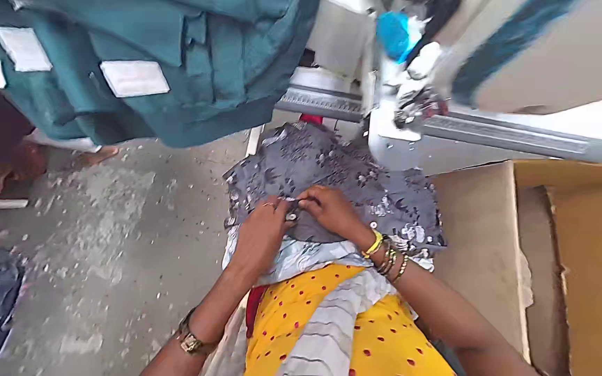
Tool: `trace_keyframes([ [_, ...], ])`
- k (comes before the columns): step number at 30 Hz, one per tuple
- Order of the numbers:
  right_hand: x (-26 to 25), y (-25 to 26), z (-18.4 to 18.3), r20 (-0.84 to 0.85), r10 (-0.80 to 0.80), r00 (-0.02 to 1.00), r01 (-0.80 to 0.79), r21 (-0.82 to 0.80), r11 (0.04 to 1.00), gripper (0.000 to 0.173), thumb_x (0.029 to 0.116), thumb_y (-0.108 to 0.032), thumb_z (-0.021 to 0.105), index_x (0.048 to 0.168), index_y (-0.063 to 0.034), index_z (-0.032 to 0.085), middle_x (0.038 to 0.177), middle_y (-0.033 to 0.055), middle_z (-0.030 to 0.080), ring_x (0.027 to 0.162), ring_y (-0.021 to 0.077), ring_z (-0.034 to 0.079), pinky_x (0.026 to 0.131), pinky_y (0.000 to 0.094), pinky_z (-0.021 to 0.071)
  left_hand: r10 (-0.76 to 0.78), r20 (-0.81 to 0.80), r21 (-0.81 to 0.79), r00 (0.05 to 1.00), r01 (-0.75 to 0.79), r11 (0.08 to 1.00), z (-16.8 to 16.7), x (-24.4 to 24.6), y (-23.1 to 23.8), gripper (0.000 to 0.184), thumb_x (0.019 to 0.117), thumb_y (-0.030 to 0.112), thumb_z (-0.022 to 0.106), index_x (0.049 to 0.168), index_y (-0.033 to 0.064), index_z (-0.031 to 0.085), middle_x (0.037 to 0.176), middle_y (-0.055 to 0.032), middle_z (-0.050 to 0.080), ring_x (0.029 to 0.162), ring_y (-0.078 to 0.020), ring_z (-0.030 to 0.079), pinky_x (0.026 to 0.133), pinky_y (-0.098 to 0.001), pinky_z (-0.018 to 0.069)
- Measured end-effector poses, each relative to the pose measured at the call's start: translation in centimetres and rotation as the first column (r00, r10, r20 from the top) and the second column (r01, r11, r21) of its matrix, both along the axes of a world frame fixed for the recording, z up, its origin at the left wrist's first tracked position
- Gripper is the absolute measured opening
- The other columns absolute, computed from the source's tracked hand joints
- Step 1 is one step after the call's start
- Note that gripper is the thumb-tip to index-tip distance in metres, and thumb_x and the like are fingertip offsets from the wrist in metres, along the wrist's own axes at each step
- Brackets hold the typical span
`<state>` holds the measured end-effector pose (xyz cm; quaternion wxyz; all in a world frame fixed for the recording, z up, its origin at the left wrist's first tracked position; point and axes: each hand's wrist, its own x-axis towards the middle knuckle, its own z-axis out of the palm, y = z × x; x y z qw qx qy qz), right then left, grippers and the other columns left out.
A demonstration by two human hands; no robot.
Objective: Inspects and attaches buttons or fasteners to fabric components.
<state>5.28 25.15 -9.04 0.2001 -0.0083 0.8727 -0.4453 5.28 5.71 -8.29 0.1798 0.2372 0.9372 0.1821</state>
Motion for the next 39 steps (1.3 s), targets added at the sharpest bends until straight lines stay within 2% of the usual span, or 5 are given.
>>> trace_keyframes([
  [11, -0.8, 2.9, -0.3, -0.099, -0.129, 0.987, 0.106, -0.205, 0.973, 0.029, 0.1029, -0.022, 0.059, 0.111, 0.0027, 0.073, 0.104, 0.017, 0.073, 0.095, 0.0248, 0.069, 0.09, 0.0441, 0.0531, -0.365, -0.036, 0.6, 0.93, 0.312, 0.737, 3.3, -3.2, 0.4, 0.033, 0.0987, 0.046, 0.06, 0.087, 0.0181, 0.073, 0.094, 0.0055, 0.066, 0.106, -0.0088, 0.055, 0.1, -0.0322, 0.0385],
  [17, -3.5, 12.4, -3.6, 0.06, -0.932, 0.358, 0.865, -0.398, 0.307, 0.066, 0.0992, -0.025, 0.067, 0.149, 0.0016, 0.033, 0.115, 0.0238, 0.06, 0.09, 0.0303, 0.065, 0.077, 0.0468, 0.0581, -0.702, 0.164, 0.869, 0.693, 0.235, 0.435, 3.1, -3.0, 9.4, 0.03, 0.1086, 0.032, 0.048, 0.097, 0.0064, 0.06, 0.129, -0.0043, 0.068, 0.13, -0.0137, 0.058, 0.114, -0.0391, 0.0437],
  [21, -4.1, 15.5, -5.1, 0.096, -0.824, 0.559, 0.768, -0.436, 0.469, 0.036, 0.1046, -0.023, 0.059, 0.131, 0.0022, 0.06, 0.112, 0.0187, 0.066, 0.09, 0.0222, 0.065, 0.079, 0.0393, 0.0554, -0.385, 0.488, 0.695, 0.783, -0.083, 0.714, 2.1, -3.0, 15.2, 0.02, 0.1053, 0.016, 0.049, 0.105, 0.0011, 0.063, 0.073, 0.0063, 0.062, 0.063, -0.0007, 0.059, 0.063, -0.0209, 0.0539],
  [30, 1.0, 14.0, -3.2, 0.088, -0.81, 0.58, 0.708, -0.547, 0.447, 0.024, 0.1036, -0.017, 0.058, 0.108, 0.0017, 0.072, 0.094, 0.0077, 0.065, 0.071, 0.0077, 0.061, 0.066, 0.0231, 0.054, -0.04, 0.113, 0.286, 0.993, 0.007, 0.958, -0.4, -5.9, 21.4, 0.038, 0.1094, 0.02, 0.044, 0.124, -0.0099, 0.061, 0.104, -0.0254, 0.068, 0.1, -0.0357, 0.067, 0.093, -0.0528, 0.0517],
  [39, 1.4, 15.2, -3.1, 0.292, -0.683, 0.669, 0.565, -0.797, 0.213, 0.016, 0.1013, -0.008, 0.059, 0.108, 0.0024, 0.069, 0.088, 0.0, 0.071, 0.073, 0.0056, 0.067, 0.073, 0.0247, 0.059, -0.12, 0.271, 0.413, 0.955, -0.003, 0.911, -0.4, -6.5, 20.1, 0.042, 0.1082, 0.026, 0.038, 0.128, -0.0041, 0.061, 0.113, -0.0137, 0.067, 0.104, -0.0135, 0.063, 0.096, -0.0326, 0.0507],
])
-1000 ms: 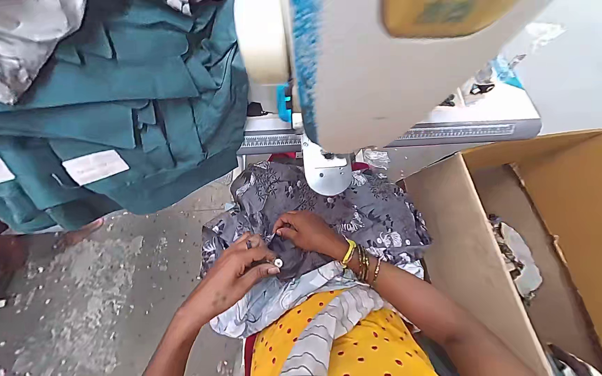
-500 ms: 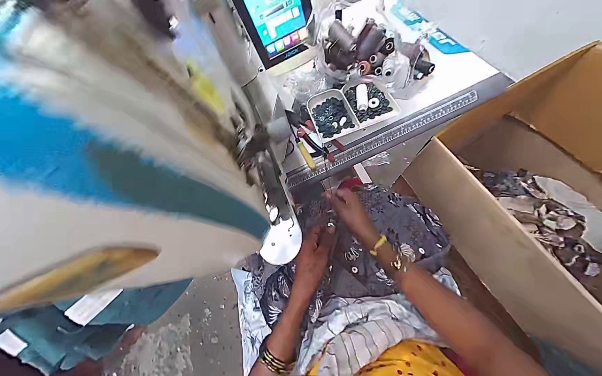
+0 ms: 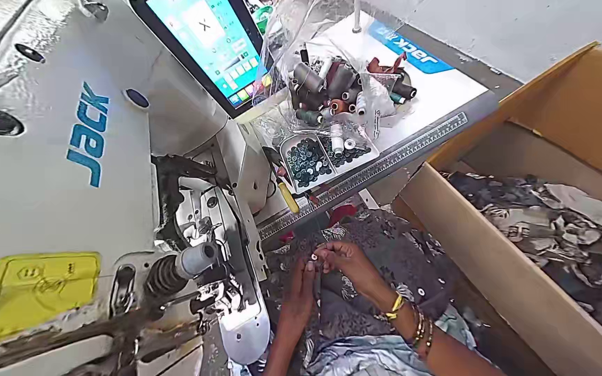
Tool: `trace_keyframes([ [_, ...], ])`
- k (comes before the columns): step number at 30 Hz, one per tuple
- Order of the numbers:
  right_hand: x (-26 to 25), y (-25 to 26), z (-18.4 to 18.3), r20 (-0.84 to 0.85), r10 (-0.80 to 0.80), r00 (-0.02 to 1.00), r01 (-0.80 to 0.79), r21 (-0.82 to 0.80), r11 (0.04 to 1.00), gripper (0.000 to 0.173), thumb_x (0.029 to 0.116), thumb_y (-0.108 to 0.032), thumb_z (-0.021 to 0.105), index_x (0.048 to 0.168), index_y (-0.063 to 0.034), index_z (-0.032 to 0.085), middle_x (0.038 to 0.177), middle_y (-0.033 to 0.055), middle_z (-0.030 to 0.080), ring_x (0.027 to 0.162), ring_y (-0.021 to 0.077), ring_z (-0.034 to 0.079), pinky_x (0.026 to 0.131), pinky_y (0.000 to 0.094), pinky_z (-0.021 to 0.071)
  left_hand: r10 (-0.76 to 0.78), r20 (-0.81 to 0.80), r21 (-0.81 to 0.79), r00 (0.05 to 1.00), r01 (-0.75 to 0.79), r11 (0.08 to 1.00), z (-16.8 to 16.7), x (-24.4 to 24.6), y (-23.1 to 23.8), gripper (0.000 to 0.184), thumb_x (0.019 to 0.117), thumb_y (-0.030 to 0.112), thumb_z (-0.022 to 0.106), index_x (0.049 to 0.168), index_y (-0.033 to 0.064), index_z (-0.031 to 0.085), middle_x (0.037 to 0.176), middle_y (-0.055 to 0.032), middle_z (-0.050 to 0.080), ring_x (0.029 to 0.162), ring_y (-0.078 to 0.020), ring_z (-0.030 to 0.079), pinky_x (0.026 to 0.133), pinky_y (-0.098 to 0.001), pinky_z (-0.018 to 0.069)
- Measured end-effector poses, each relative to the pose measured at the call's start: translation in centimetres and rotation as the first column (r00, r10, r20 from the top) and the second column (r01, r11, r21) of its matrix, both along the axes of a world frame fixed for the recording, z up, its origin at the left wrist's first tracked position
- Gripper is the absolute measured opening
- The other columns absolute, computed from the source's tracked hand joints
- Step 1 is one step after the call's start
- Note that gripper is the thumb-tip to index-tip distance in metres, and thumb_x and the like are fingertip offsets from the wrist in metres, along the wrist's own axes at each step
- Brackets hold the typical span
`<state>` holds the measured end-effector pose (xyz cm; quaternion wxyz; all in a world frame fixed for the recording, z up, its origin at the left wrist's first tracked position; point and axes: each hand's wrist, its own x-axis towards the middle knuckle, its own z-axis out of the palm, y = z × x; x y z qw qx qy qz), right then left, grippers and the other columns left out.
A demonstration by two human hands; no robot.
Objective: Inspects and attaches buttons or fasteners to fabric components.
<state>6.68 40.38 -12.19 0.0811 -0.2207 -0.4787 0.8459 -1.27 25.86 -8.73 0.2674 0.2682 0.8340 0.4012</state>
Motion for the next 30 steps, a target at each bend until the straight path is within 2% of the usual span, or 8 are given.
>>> trace_keyframes([
  [2, -0.1, 0.2, -0.3, -0.009, 0.036, 0.999, -0.036, 0.0, 0.999, 0.016, 0.1014, -0.011, 0.06, 0.107, 0.0018, 0.068, 0.086, -0.0011, 0.07, 0.07, 0.0049, 0.065, 0.07, 0.0241, 0.0581, 0.01, -0.01, 0.016, 1.0, -0.01, 1.0, -0.5, -0.1, -0.1, 0.031, 0.104, 0.023, 0.05, 0.116, -0.0017, 0.064, 0.094, -0.0071, 0.066, 0.081, -0.009, 0.062, 0.076, -0.028, 0.0527],
  [4, -0.3, 0.4, -0.4, -0.029, 0.086, 0.996, -0.087, -0.033, 0.996, 0.015, 0.1014, -0.011, 0.059, 0.107, 0.0012, 0.066, 0.085, -0.0014, 0.069, 0.07, 0.0055, 0.065, 0.07, 0.0246, 0.0582, 0.028, -0.006, 0.01, 1.0, -0.028, 1.0, -0.5, -0.1, -0.2, 0.027, 0.1027, 0.022, 0.053, 0.111, -0.0011, 0.065, 0.086, -0.0047, 0.063, 0.073, -0.0078, 0.059, 0.07, -0.0264, 0.0511],
  [9, -0.4, 0.8, -0.4, -0.076, 0.139, 0.987, -0.144, -0.075, 0.987, 0.011, 0.0992, -0.005, 0.061, 0.107, 0.0013, 0.066, 0.088, -0.0002, 0.072, 0.076, 0.0065, 0.069, 0.076, 0.0256, 0.0598, 0.077, 0.011, 0.024, 0.997, -0.078, 0.997, -0.4, 0.0, -0.2, 0.024, 0.1022, 0.02, 0.054, 0.11, 0.0002, 0.065, 0.081, -0.0016, 0.062, 0.068, -0.0046, 0.057, 0.065, -0.0234, 0.0491],
  [13, -0.3, 0.6, -0.8, -0.111, 0.127, 0.986, -0.136, -0.081, 0.987, 0.011, 0.0982, -0.003, 0.062, 0.105, 0.0003, 0.07, 0.092, -0.0018, 0.074, 0.081, 0.0055, 0.07, 0.081, 0.0254, 0.0596, 0.121, 0.044, 0.028, 0.992, -0.122, 0.992, -0.1, 0.2, -0.5, 0.025, 0.1018, 0.023, 0.056, 0.11, 0.002, 0.066, 0.073, 0.0018, 0.058, 0.057, -0.0024, 0.05, 0.055, -0.0208, 0.0439],
  [17, -0.3, 0.4, -1.1, -0.136, 0.105, 0.985, -0.121, -0.116, 0.986, 0.01, 0.0985, -0.006, 0.062, 0.101, -0.002, 0.07, 0.091, -0.0026, 0.074, 0.08, 0.0047, 0.07, 0.079, 0.0245, 0.0593, 0.102, 0.035, 0.049, 0.994, -0.104, 0.993, 0.0, 0.1, -0.6, 0.024, 0.1013, 0.024, 0.057, 0.107, 0.0029, 0.066, 0.077, 0.0023, 0.06, 0.06, -0.0013, 0.052, 0.057, -0.0196, 0.0452],
  [22, -0.2, 0.6, -0.8, -0.187, 0.157, 0.97, -0.177, -0.1, 0.979, 0.01, 0.0992, -0.006, 0.06, 0.106, -0.003, 0.066, 0.091, -0.0038, 0.073, 0.078, 0.0048, 0.069, 0.078, 0.0252, 0.0594, 0.097, -0.031, 0.048, 0.995, -0.095, 0.994, 0.1, 0.1, -0.5, 0.025, 0.1008, 0.024, 0.057, 0.106, 0.0029, 0.068, 0.07, 0.0036, 0.057, 0.055, -0.0008, 0.048, 0.054, -0.0193, 0.0423],
  [26, -0.2, 0.6, -0.2, -0.126, 0.174, 0.977, -0.186, -0.098, 0.978, 0.008, 0.1006, -0.005, 0.058, 0.104, -0.0039, 0.065, 0.09, -0.0035, 0.073, 0.078, 0.0047, 0.069, 0.078, 0.0245, 0.059, 0.107, -0.089, 0.038, 0.99, -0.104, 0.994, 0.3, 0.3, -0.6, 0.024, 0.0994, 0.022, 0.058, 0.104, 0.0005, 0.067, 0.072, 0.0006, 0.058, 0.06, -0.0033, 0.049, 0.058, -0.0224, 0.0439],
  [30, -0.1, 0.6, -0.3, -0.091, 0.104, 0.99, -0.11, -0.073, 0.991, 0.005, 0.0986, -0.004, 0.061, 0.098, -0.0033, 0.066, 0.088, -0.0029, 0.071, 0.077, 0.0054, 0.069, 0.077, 0.0249, 0.0596, 0.082, 0.0, 0.017, 0.997, -0.082, 0.997, 0.7, 0.0, -0.6, 0.023, 0.1023, 0.022, 0.056, 0.108, 0.0018, 0.067, 0.075, 0.0016, 0.059, 0.058, -0.0022, 0.05, 0.056, -0.021, 0.0442],
])
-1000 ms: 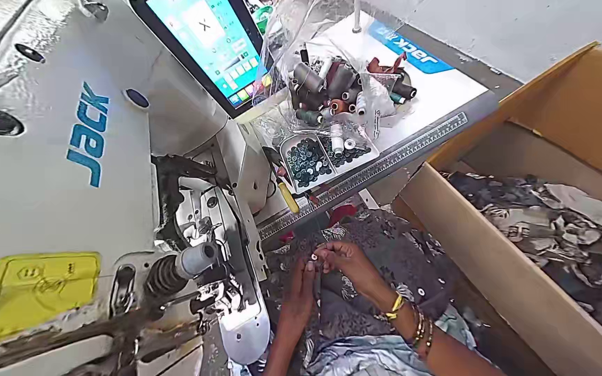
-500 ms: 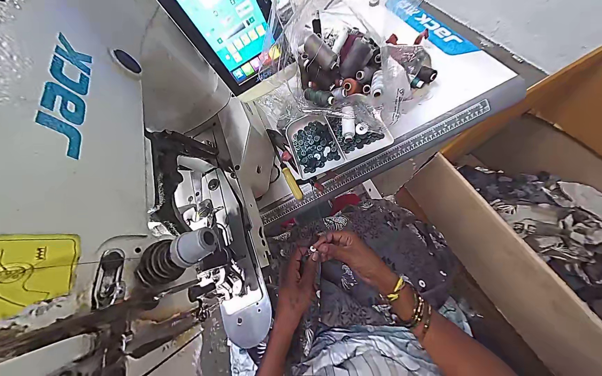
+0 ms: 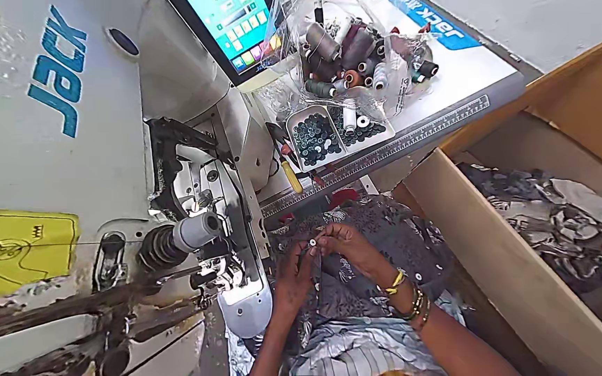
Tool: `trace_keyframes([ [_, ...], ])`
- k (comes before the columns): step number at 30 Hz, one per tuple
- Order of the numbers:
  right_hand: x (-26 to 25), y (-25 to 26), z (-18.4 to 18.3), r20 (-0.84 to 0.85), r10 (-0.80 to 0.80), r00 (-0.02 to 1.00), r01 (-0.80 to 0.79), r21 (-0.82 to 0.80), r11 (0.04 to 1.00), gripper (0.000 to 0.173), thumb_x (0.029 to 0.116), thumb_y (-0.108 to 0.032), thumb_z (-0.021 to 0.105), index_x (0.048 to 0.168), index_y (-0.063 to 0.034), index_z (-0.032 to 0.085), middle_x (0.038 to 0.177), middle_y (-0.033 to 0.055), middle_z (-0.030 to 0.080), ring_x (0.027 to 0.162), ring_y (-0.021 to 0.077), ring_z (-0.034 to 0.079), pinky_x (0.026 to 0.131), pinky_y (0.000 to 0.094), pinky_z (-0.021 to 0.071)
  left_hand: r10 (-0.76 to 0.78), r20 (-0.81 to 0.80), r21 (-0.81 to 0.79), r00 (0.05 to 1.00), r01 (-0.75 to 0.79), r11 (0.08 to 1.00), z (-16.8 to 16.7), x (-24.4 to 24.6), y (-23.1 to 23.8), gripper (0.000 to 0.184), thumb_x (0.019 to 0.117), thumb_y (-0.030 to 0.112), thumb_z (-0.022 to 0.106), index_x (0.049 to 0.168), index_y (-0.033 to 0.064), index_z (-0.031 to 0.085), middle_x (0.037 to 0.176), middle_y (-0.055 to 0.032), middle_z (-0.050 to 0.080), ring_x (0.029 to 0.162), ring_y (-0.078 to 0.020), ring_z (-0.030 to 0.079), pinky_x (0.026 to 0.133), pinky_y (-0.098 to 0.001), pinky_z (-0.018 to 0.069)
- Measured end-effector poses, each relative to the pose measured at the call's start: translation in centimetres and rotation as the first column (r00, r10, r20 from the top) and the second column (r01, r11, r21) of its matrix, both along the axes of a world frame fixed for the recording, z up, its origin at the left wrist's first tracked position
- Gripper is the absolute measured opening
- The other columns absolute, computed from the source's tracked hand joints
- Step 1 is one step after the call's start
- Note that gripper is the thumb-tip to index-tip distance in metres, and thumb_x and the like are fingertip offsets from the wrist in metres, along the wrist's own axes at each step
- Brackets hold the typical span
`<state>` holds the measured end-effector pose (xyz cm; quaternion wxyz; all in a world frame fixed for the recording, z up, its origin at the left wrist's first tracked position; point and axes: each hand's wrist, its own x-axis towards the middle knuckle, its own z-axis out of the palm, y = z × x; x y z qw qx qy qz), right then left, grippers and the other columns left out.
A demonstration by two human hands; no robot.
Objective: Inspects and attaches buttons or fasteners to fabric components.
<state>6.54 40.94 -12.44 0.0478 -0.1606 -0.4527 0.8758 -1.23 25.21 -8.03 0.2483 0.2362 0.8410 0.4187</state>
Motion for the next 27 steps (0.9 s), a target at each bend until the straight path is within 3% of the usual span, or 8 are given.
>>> trace_keyframes([
  [4, -0.2, -0.2, 0.4, -0.017, -0.112, 0.994, 0.113, 0.076, 0.991, 0.002, 0.0965, -0.002, 0.064, 0.096, -0.0028, 0.065, 0.087, -0.0033, 0.072, 0.076, 0.0056, 0.07, 0.077, 0.0254, 0.061, -0.016, 0.017, -0.018, 1.0, 0.016, 1.0, 0.2, -0.5, 0.0, 0.024, 0.1037, 0.018, 0.052, 0.112, 0.0018, 0.068, 0.078, 0.0019, 0.061, 0.062, -0.0016, 0.052, 0.06, -0.0211, 0.0448],
  [11, -0.1, 0.1, 0.4, -0.06, -0.191, 0.98, 0.2, 0.273, 0.941, 0.004, 0.092, -0.001, 0.069, 0.093, -0.0013, 0.064, 0.09, -0.0018, 0.073, 0.079, 0.0047, 0.071, 0.079, 0.0253, 0.0607, 0.043, 0.023, -0.07, 0.999, -0.041, 0.997, 1.6, -0.3, 0.7, 0.023, 0.104, 0.019, 0.056, 0.108, 0.0005, 0.068, 0.072, 0.0034, 0.057, 0.058, 0.0003, 0.048, 0.057, -0.0186, 0.0416],
  [14, -0.1, 0.2, 0.2, -0.114, -0.182, 0.977, 0.212, 0.373, 0.903, 0.005, 0.0896, -0.002, 0.073, 0.09, -0.0021, 0.068, 0.094, -0.0014, 0.073, 0.085, 0.0028, 0.069, 0.08, 0.0227, 0.0595, 0.04, 0.021, -0.075, 0.999, -0.038, 0.996, 1.5, -0.4, 0.8, 0.022, 0.1036, 0.019, 0.056, 0.106, 0.0018, 0.068, 0.07, 0.0054, 0.056, 0.057, 0.0013, 0.047, 0.056, -0.0177, 0.0406],
  [19, -0.3, 0.1, -0.5, -0.172, -0.117, 0.978, 0.186, 0.469, 0.864, 0.006, 0.0916, -0.005, 0.073, 0.09, -0.0008, 0.069, 0.103, 0.0049, 0.075, 0.094, 0.007, 0.071, 0.085, 0.0263, 0.06, 0.008, -0.008, -0.1, 1.0, -0.009, 0.995, 1.2, -0.4, 0.6, 0.021, 0.1034, 0.022, 0.056, 0.106, 0.0048, 0.069, 0.069, 0.0058, 0.056, 0.056, 0.0008, 0.047, 0.055, -0.0185, 0.0412],
  [27, -0.7, -1.3, -0.8, -0.201, -0.235, 0.951, 0.306, 0.5, 0.81, 0.006, 0.0932, -0.002, 0.069, 0.09, 0.0007, 0.065, 0.099, 0.0065, 0.078, 0.084, 0.006, 0.073, 0.077, 0.0241, 0.0605, 0.045, 0.025, -0.116, 0.999, -0.042, 0.992, 1.3, -0.3, 0.8, 0.022, 0.1039, 0.021, 0.054, 0.106, 0.0039, 0.069, 0.069, 0.0053, 0.056, 0.056, -0.0004, 0.05, 0.054, -0.0196, 0.0436],
])
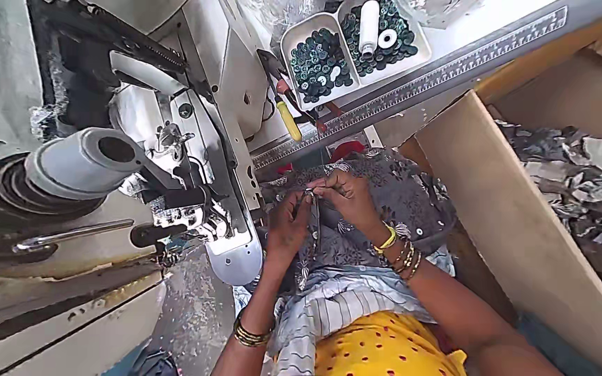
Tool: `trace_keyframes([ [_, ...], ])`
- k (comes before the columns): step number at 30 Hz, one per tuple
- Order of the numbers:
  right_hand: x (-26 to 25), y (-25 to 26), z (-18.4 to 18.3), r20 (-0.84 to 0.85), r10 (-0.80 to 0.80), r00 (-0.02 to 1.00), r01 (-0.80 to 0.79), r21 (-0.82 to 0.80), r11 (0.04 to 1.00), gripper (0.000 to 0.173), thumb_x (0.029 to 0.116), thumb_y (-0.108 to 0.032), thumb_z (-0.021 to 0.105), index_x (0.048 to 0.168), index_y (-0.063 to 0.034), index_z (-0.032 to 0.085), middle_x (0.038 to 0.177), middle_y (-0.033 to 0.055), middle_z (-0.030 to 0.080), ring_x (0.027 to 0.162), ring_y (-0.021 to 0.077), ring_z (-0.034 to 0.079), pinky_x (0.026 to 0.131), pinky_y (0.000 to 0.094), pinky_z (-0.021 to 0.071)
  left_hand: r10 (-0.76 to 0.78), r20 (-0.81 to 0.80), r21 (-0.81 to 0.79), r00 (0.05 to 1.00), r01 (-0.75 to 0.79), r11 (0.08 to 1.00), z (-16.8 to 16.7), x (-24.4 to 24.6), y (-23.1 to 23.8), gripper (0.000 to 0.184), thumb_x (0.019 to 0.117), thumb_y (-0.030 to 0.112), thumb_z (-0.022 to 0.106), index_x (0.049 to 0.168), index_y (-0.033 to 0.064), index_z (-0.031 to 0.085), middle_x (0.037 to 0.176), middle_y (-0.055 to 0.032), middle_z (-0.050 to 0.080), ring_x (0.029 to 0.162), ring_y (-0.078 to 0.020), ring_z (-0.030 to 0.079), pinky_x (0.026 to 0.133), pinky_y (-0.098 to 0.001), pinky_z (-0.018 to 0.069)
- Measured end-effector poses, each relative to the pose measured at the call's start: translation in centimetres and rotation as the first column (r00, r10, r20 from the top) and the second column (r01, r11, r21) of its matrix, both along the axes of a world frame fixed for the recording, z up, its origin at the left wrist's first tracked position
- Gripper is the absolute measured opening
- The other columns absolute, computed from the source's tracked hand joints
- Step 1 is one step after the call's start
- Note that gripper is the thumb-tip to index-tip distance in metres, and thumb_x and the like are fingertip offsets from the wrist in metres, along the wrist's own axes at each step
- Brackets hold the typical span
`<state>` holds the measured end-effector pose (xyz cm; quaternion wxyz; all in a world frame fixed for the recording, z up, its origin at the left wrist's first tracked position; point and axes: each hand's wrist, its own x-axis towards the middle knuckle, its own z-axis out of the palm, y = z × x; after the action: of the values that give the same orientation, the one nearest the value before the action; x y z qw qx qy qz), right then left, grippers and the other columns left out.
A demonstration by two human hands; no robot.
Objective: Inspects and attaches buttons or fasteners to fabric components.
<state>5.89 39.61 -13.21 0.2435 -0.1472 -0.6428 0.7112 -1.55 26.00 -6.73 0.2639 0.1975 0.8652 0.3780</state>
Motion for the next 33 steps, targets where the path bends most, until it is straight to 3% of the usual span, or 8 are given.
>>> trace_keyframes([
  [8, -0.1, -0.9, -0.4, -0.022, -0.083, 0.996, 0.082, -0.036, 0.996, 0.011, 0.0918, 0.0, 0.07, 0.085, -0.0008, 0.061, 0.097, 0.0087, 0.077, 0.092, 0.0113, 0.075, 0.082, 0.0278, 0.062, 0.008, 0.079, 0.07, 0.997, -0.013, 0.997, -0.2, 0.1, -0.1, 0.02, 0.1047, 0.018, 0.053, 0.1, 0.0047, 0.067, 0.072, 0.0049, 0.055, 0.061, -0.0018, 0.051, 0.058, -0.0194, 0.0423],
  [14, 0.1, 0.2, 0.3, 0.083, 0.045, 0.996, -0.032, -0.152, 0.988, 0.013, 0.0947, -0.009, 0.07, 0.088, -0.0012, 0.062, 0.088, 0.0014, 0.074, 0.078, 0.0009, 0.069, 0.074, 0.0208, 0.0568, -0.001, -0.011, 0.082, 1.0, 0.002, 0.997, -0.5, 0.9, 0.1, 0.02, 0.1021, 0.017, 0.055, 0.096, 0.0031, 0.068, 0.07, 0.0042, 0.055, 0.06, -0.0016, 0.05, 0.058, -0.0207, 0.0434],
  [19, -0.7, 0.2, 0.4, 0.109, 0.135, 0.985, -0.104, -0.253, 0.962, 0.015, 0.0935, -0.011, 0.072, 0.088, -0.003, 0.061, 0.076, -0.0036, 0.067, 0.067, -0.0013, 0.06, 0.067, 0.0196, 0.0517, 0.026, -0.072, 0.054, 0.997, -0.022, 0.998, -1.1, 2.5, 0.3, 0.024, 0.1025, 0.014, 0.052, 0.107, -0.0003, 0.07, 0.077, -0.0014, 0.064, 0.065, -0.0051, 0.057, 0.064, -0.026, 0.0507],
  [22, -0.9, 0.1, 0.9, 0.099, 0.147, 0.984, -0.108, -0.325, 0.939, 0.014, 0.0929, -0.009, 0.072, 0.086, -0.0055, 0.06, 0.075, -0.0054, 0.066, 0.067, -0.0015, 0.061, 0.067, 0.0189, 0.0516, -0.039, -0.072, 0.051, 0.997, 0.043, 0.998, -0.2, 2.4, -0.1, 0.023, 0.1022, 0.013, 0.051, 0.106, -0.0019, 0.068, 0.074, -0.0031, 0.06, 0.061, -0.0086, 0.055, 0.059, -0.0298, 0.0495],
  [24, -0.7, 0.3, 1.0, 0.106, 0.154, 0.982, -0.115, -0.31, 0.944, 0.012, 0.0934, -0.009, 0.071, 0.089, -0.0046, 0.061, 0.077, -0.004, 0.067, 0.069, -0.0001, 0.062, 0.068, 0.0195, 0.0523, -0.162, -0.098, 0.124, 0.982, 0.173, 0.977, 1.1, 2.3, -0.9, 0.021, 0.098, 0.01, 0.056, 0.101, -0.0051, 0.07, 0.105, -0.0135, 0.067, 0.092, -0.0146, 0.064, 0.083, -0.0334, 0.0539],
  [26, 0.1, 0.7, 1.4, 0.153, 0.178, 0.972, -0.127, -0.295, 0.947, 0.01, 0.0949, -0.007, 0.07, 0.094, -0.0011, 0.062, 0.085, 0.0011, 0.071, 0.076, 0.0047, 0.068, 0.076, 0.0239, 0.0579, -0.238, -0.14, 0.167, 0.961, 0.26, 0.951, 2.5, 2.7, -2.3, 0.022, 0.0951, 0.015, 0.06, 0.093, -0.0041, 0.07, 0.129, -0.022, 0.058, 0.121, -0.0212, 0.055, 0.103, -0.0348, 0.0469],
  [30, 2.6, 2.2, 1.1, 0.356, 0.104, 0.929, -0.045, -0.169, 0.985, 0.018, 0.0942, -0.007, 0.071, 0.105, 0.0069, 0.064, 0.092, 0.0108, 0.073, 0.081, 0.0147, 0.073, 0.081, 0.0331, 0.0617, -0.253, -0.297, 0.225, 0.921, 0.325, 0.919, 4.7, 4.1, -6.0, 0.036, 0.0964, 0.029, 0.068, 0.086, -0.0058, 0.068, 0.094, -0.0176, 0.064, 0.095, -0.0129, 0.06, 0.089, -0.025, 0.0505],
  [33, 4.7, 4.6, 0.8, 0.551, -0.044, 0.833, -0.013, 0.099, 0.995, 0.023, 0.0926, -0.014, 0.075, 0.107, 0.004, 0.07, 0.099, 0.0148, 0.073, 0.088, 0.0239, 0.072, 0.087, 0.0442, 0.0584, -0.407, -0.286, 0.104, 0.868, 0.45, 0.887, 7.0, 3.7, -9.3, 0.029, 0.0989, 0.019, 0.065, 0.093, -0.0094, 0.068, 0.081, -0.0208, 0.069, 0.074, -0.0247, 0.067, 0.072, -0.0415, 0.0555],
])
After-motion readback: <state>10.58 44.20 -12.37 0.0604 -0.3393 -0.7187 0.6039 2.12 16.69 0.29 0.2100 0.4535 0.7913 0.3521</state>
